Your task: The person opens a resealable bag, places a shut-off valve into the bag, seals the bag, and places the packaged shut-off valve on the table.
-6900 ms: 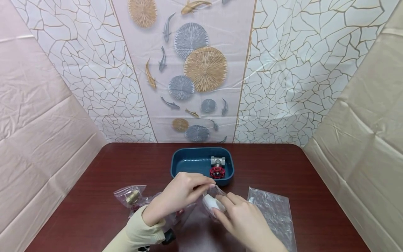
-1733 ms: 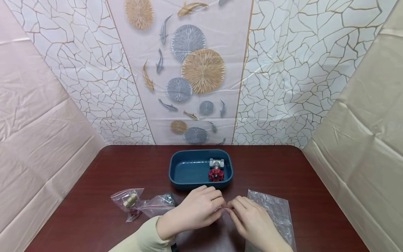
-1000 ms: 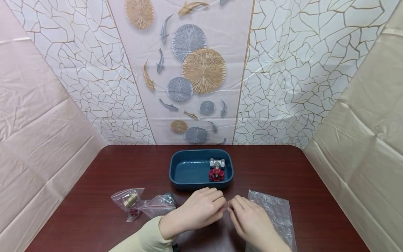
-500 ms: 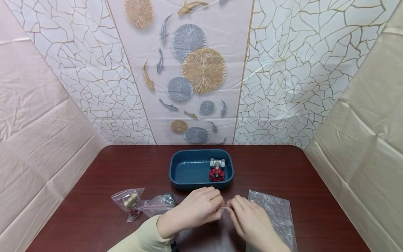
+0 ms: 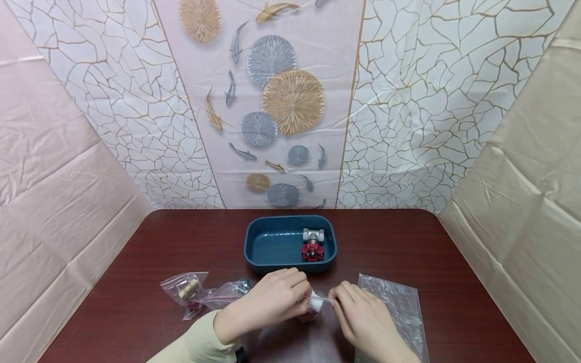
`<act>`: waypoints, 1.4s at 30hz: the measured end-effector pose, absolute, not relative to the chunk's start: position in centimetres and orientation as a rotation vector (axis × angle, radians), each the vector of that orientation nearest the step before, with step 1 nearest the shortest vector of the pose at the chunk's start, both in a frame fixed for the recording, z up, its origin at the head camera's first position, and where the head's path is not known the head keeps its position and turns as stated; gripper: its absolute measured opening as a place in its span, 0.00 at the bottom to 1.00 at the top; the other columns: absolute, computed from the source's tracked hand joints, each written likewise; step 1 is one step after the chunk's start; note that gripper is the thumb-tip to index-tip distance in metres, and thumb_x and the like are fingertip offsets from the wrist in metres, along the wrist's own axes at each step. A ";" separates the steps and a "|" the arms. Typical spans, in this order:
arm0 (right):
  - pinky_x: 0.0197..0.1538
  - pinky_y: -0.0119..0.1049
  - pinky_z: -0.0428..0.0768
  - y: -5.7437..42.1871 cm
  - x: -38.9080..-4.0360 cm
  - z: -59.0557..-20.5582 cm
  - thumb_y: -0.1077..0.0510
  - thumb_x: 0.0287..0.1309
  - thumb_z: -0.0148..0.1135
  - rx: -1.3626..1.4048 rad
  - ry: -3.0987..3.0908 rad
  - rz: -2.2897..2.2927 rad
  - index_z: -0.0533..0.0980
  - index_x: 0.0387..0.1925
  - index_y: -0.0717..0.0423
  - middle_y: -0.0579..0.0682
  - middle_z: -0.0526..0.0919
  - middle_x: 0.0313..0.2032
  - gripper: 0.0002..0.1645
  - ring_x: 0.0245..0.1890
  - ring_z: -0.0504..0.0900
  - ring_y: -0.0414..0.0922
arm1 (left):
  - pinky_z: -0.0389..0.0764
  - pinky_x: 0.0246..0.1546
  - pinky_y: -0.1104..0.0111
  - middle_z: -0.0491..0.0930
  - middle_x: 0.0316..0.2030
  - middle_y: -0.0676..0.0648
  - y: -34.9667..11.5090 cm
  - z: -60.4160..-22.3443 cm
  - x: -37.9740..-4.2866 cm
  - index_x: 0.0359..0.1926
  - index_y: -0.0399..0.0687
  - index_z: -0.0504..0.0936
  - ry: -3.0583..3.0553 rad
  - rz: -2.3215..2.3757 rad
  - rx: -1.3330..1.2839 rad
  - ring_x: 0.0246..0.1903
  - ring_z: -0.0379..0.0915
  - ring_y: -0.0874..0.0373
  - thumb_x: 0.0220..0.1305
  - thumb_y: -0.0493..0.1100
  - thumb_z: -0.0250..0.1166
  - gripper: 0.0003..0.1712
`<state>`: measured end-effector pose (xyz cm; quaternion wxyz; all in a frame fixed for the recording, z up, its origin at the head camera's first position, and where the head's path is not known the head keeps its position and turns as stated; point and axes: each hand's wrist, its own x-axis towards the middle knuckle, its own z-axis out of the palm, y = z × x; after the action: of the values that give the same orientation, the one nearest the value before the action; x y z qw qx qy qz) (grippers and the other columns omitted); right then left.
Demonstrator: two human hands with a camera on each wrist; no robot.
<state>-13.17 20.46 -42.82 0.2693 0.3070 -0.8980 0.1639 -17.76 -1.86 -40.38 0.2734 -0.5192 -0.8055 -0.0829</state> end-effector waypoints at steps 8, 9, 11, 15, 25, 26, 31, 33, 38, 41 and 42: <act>0.22 0.29 0.67 20.4 -13.2 -42.7 0.54 0.58 0.60 0.827 -2.416 0.425 0.71 0.34 0.42 0.32 0.67 0.29 0.05 0.23 0.67 0.31 | 0.70 0.28 0.72 0.70 0.27 0.56 -3.2 -40.4 -17.6 0.28 0.51 0.76 -2.165 -0.191 -1.338 0.28 0.66 0.63 0.56 0.42 0.55 0.04; 0.23 0.29 0.67 20.4 -13.2 -42.7 0.54 0.58 0.60 0.829 -2.417 0.425 0.71 0.34 0.42 0.32 0.67 0.29 0.05 0.23 0.67 0.31 | 0.69 0.27 0.72 0.70 0.26 0.56 -3.4 -40.4 -17.5 0.27 0.50 0.76 -2.163 -0.180 -1.330 0.28 0.66 0.62 0.56 0.42 0.55 0.05; 0.23 0.29 0.67 20.5 -13.2 -42.7 0.54 0.58 0.60 0.830 -2.416 0.422 0.71 0.34 0.43 0.32 0.67 0.29 0.05 0.23 0.67 0.31 | 0.69 0.26 0.72 0.70 0.26 0.55 -3.7 -40.3 -17.4 0.27 0.50 0.76 -2.164 -0.163 -1.316 0.27 0.66 0.62 0.56 0.42 0.55 0.05; 0.24 0.31 0.68 20.5 -13.1 -42.9 0.55 0.58 0.60 0.837 -2.417 0.429 0.71 0.34 0.43 0.32 0.67 0.30 0.05 0.24 0.68 0.31 | 0.68 0.25 0.71 0.70 0.25 0.55 -4.2 -40.3 -17.3 0.26 0.49 0.76 -2.172 -0.128 -1.308 0.25 0.66 0.61 0.57 0.42 0.55 0.06; 0.22 0.30 0.67 20.4 -13.1 -42.8 0.55 0.58 0.61 0.826 -2.411 0.442 0.71 0.34 0.41 0.31 0.67 0.29 0.06 0.23 0.66 0.30 | 0.65 0.21 0.70 0.69 0.22 0.54 -5.4 -40.1 -17.3 0.23 0.50 0.75 -2.190 -0.034 -1.243 0.22 0.64 0.61 0.54 0.42 0.55 0.06; 0.22 0.29 0.66 20.4 -13.1 -42.7 0.55 0.57 0.61 0.821 -2.418 0.445 0.71 0.33 0.41 0.30 0.66 0.29 0.06 0.23 0.65 0.29 | 0.65 0.20 0.70 0.69 0.21 0.55 -5.4 -40.2 -17.3 0.23 0.50 0.76 -2.176 -0.014 -1.240 0.21 0.64 0.61 0.54 0.42 0.56 0.06; 0.23 0.28 0.66 20.3 -13.0 -42.6 0.54 0.57 0.61 0.807 -2.451 0.443 0.71 0.33 0.40 0.29 0.65 0.29 0.07 0.23 0.63 0.28 | 0.59 0.18 0.71 0.67 0.18 0.55 -5.8 -40.3 -17.3 0.18 0.51 0.73 -2.128 0.058 -1.230 0.19 0.62 0.62 0.54 0.42 0.55 0.10; 0.23 0.28 0.67 20.4 -13.0 -42.7 0.54 0.58 0.61 0.815 -2.448 0.437 0.71 0.33 0.40 0.29 0.65 0.29 0.06 0.23 0.64 0.28 | 0.57 0.17 0.71 0.66 0.17 0.56 -5.9 -40.4 -17.2 0.18 0.52 0.73 -2.121 0.075 -1.243 0.18 0.62 0.62 0.56 0.42 0.55 0.11; 0.25 0.30 0.68 20.5 -13.1 -42.9 0.54 0.58 0.59 0.851 -2.412 0.428 0.71 0.34 0.42 0.31 0.67 0.29 0.05 0.24 0.67 0.30 | 0.58 0.19 0.72 0.67 0.18 0.55 -6.2 -40.6 -17.1 0.21 0.52 0.74 -2.119 0.151 -1.266 0.20 0.63 0.62 0.60 0.43 0.56 0.11; 0.25 0.30 0.68 20.5 -13.1 -43.0 0.55 0.58 0.59 0.852 -2.409 0.429 0.71 0.34 0.42 0.31 0.67 0.30 0.05 0.25 0.67 0.31 | 0.59 0.19 0.71 0.66 0.19 0.55 -6.3 -40.7 -17.1 0.23 0.52 0.74 -2.113 0.197 -1.254 0.20 0.63 0.62 0.62 0.45 0.57 0.11; 0.25 0.31 0.68 20.6 -13.0 -43.0 0.55 0.58 0.59 0.849 -2.411 0.431 0.71 0.34 0.42 0.31 0.67 0.30 0.05 0.25 0.67 0.31 | 0.60 0.19 0.71 0.66 0.19 0.55 -6.3 -40.7 -17.1 0.23 0.52 0.73 -2.114 0.205 -1.252 0.20 0.63 0.62 0.62 0.45 0.57 0.11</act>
<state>-13.05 20.55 -42.98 0.2712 0.3151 -0.8953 0.1598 -17.06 -6.27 -40.71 0.3319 -0.4789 -0.8089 0.0785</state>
